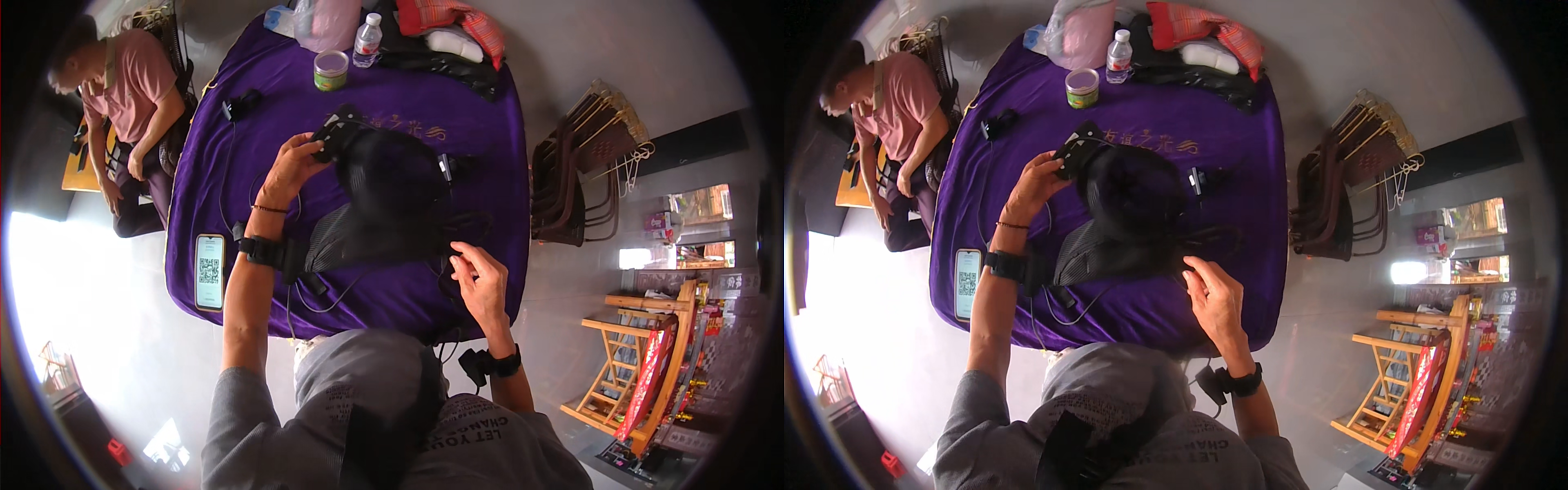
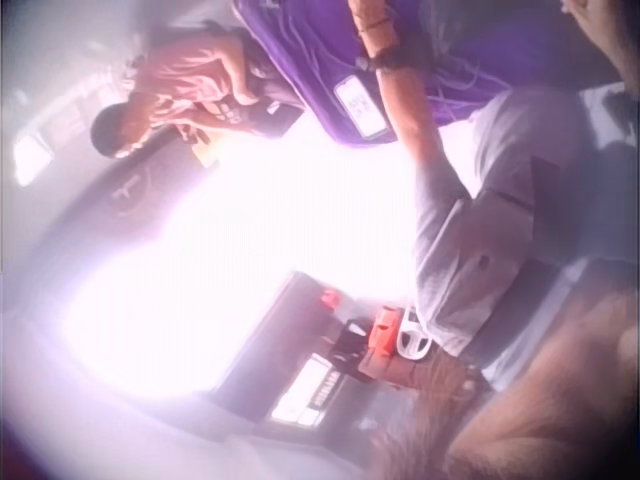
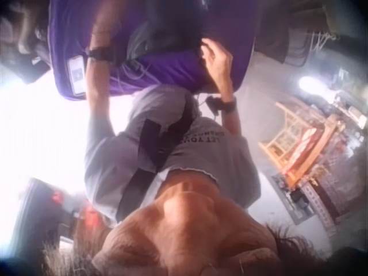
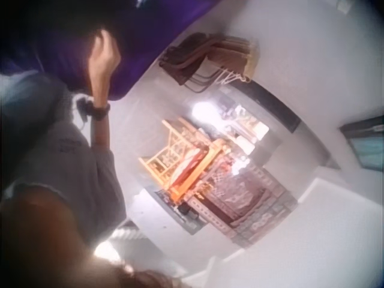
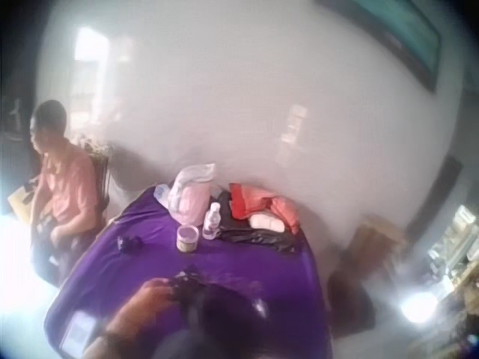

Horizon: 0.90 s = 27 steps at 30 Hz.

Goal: The recorder is shown assembling components for a head-mounted or body-worn electronic device, connecting wires and straps.

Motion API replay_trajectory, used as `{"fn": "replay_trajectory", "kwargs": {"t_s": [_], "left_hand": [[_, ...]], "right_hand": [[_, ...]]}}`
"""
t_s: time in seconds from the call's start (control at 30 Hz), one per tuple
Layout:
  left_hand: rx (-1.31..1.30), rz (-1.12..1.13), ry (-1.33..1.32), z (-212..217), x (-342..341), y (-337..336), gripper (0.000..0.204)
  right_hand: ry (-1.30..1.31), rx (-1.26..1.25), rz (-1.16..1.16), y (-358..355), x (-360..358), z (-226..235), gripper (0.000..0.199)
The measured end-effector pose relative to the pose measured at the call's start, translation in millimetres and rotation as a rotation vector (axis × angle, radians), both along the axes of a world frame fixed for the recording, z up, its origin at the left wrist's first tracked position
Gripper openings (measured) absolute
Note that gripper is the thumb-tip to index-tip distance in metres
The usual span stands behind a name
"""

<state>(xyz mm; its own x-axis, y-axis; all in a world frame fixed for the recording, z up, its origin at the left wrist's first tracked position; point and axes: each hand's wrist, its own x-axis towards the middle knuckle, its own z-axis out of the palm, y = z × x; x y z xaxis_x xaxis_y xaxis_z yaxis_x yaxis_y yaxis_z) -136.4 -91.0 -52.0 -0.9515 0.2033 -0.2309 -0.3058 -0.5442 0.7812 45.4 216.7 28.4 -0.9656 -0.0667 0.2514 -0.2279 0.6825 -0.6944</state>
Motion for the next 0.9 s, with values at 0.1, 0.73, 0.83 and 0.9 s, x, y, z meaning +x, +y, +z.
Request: {"fn": "replay_trajectory", "kwargs": {"t_s": [0.1,0.73,0.83,0.9], "left_hand": [[0.045,0.048,-0.023,-42,-22,-9,0.026],[-0.499,0.211,-0.252,-120,-99,-8,0.048],[-0.521,0.275,-0.198,-125,-98,-15,0.052],[-0.550,0.343,-0.159,-130,-88,-34,0.053]], "right_hand": [[-0.023,0.009,-0.043,11,7,-5,0.019],[-0.141,0.010,-0.160,39,19,-44,0.009],[-0.146,0.023,-0.145,39,19,-46,0.009],[-0.146,0.004,-0.139,35,17,-47,0.010]]}}
